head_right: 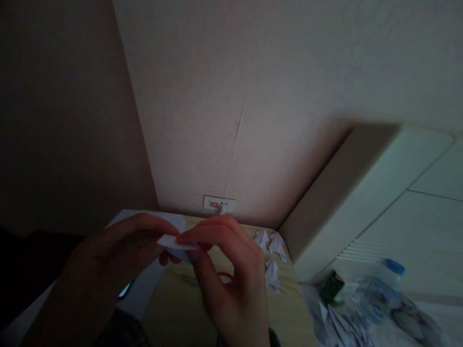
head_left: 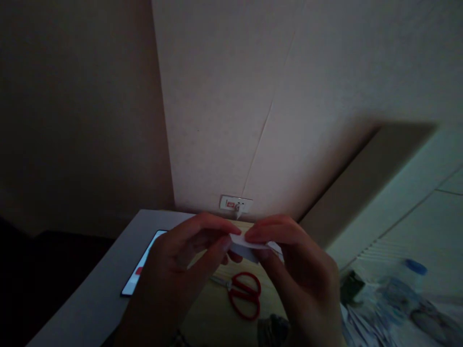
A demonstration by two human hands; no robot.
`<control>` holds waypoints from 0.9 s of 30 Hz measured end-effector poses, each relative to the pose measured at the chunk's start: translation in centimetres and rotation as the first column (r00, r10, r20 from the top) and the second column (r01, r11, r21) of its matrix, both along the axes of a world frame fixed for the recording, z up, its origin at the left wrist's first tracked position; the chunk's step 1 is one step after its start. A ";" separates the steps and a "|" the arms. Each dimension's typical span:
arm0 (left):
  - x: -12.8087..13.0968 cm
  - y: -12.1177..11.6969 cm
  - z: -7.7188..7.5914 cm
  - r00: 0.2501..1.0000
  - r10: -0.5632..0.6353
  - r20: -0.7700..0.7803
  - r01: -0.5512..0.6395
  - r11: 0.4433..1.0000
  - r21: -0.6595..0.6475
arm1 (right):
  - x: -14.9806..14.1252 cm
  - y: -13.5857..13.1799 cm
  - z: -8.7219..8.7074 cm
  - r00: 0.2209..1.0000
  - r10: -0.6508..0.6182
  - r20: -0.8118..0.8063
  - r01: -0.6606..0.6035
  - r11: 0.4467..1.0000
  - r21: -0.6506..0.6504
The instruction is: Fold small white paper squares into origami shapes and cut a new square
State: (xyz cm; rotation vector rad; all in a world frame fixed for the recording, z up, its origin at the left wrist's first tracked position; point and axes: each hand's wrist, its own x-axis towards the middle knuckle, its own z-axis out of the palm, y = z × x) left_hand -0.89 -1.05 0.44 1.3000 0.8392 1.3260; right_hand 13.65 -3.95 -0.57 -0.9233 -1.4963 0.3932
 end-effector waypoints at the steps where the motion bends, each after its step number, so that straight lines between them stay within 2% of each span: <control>1: 0.0 -0.1 0.0 1.000 0.010 0.006 -0.010 1.000 -0.005 | 0.0 0.0 0.0 1.000 -0.004 0.005 0.004 1.000 0.001; 10: 0.0 0.5 -0.6 0.994 -0.089 0.069 0.092 0.995 -0.045 | 0.5 -0.1 -0.1 0.991 -0.031 0.132 0.026 0.999 0.038; 14: -0.1 0.5 -0.5 0.997 -0.053 0.063 0.057 0.997 -0.058 | 0.7 -0.1 0.1 0.982 -0.049 0.185 0.039 0.998 0.057; 19: 0.0 0.5 -0.5 0.991 -0.044 0.130 0.054 0.996 -0.070 | 1.0 -0.1 0.1 0.969 -0.081 0.234 0.066 0.995 0.068; 24: -0.4 0.9 -0.7 0.991 -0.104 0.080 0.109 0.992 -0.064 | 1.4 -0.3 -0.2 0.948 -0.097 0.303 0.070 0.993 0.099; 27: -0.6 0.9 -0.7 0.995 -0.090 0.047 0.092 0.994 -0.058 | 1.6 -0.4 -0.4 0.932 -0.123 0.341 0.086 0.989 0.120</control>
